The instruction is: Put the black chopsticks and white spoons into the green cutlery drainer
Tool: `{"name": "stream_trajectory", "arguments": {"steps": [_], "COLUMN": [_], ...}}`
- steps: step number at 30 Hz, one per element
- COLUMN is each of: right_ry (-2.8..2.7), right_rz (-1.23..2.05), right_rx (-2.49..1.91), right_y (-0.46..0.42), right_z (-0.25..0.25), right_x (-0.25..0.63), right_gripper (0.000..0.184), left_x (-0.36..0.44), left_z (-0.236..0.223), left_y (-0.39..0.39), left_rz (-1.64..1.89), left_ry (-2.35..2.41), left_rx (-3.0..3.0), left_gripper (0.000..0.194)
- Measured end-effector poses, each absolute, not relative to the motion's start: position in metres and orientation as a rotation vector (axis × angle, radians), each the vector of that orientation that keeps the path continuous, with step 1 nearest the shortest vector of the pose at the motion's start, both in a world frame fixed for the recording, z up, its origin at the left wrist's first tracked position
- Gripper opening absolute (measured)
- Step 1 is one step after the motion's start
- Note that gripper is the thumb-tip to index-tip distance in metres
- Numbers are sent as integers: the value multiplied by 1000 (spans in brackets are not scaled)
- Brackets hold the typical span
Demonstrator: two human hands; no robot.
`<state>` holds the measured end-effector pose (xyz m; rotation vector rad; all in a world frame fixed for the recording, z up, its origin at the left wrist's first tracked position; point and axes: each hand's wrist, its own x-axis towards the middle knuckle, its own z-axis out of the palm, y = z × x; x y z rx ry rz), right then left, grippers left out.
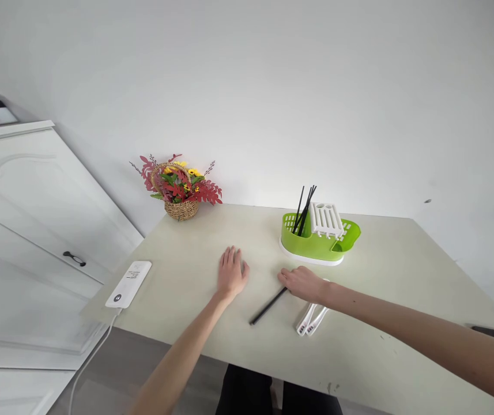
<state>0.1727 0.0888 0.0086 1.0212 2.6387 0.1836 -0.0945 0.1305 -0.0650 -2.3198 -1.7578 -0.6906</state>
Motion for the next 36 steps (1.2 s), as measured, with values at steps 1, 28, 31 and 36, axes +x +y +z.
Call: {"name": "stream_trajectory", "arguments": {"steps": [1,28,31,36], "right_ry": [2639,2652,2671,2698], "right_rz": [182,179,172,174], "right_rx": [1040,1421,1442,1477], "right_y": [88,37,35,26], "right_z": [9,102,107,113], "right_x": [174,220,216,217], "right_gripper": [29,34,32,31], "left_x": [-94,-60,-35,-21], "left_z": [-65,49,56,47], "left_y": [130,68,39,13], "left_rz": [-690,-1015,-932,-1106], "left_ry": [-1759,-2100,-2051,-2254], "left_rx": [-2317,-3801,-3893,-3203], "left_gripper": [49,68,61,54]}}
